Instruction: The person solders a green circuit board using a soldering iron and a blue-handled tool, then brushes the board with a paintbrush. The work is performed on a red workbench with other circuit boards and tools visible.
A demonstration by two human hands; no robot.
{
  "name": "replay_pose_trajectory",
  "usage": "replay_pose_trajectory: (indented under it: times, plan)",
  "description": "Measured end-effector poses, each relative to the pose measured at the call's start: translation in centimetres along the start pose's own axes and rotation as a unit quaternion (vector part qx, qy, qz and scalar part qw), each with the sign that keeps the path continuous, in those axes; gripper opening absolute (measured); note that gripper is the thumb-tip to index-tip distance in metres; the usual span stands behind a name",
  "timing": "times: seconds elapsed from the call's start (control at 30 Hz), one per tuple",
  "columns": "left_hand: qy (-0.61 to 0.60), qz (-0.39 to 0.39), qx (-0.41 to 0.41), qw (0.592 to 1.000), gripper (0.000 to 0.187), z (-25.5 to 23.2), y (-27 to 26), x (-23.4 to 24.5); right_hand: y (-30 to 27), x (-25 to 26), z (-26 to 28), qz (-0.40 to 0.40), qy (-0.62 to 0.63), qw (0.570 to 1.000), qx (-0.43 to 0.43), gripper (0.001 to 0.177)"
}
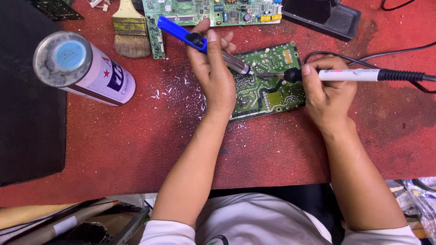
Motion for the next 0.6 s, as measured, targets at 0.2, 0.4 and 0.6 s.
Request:
replay_pose_trajectory:
  times: [0.2, 0.4, 0.6]
  plan:
    - [0.015, 0.023, 0.040, 0.999, 0.032, -0.6, -0.5, -0.2, -0.1, -0.2, -0.9, -0.008, 0.024, 0.999, -0.024, 0.012]
    - [0.015, 0.052, 0.004, 0.999, 0.030, -1.0, -0.9, -1.1, -0.5, -0.2, -2.0, -0.028, 0.089, 0.988, -0.123, 0.009]
    - [0.124, 0.303, -0.068, 0.942, 0.031, -0.4, -3.1, -3.5, 0.5, 2.3, -3.9, -0.139, 0.255, 0.945, -0.148, 0.020]
Point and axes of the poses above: each hand's wrist, its own y-axis towards the middle knuckle, its own x-axis out of the back of the hand, z = x × y, the point moved 3 cm from there along y, towards the middle knuckle, and after that the axes turned 15 degrees about -x, right-handed, at the moved point
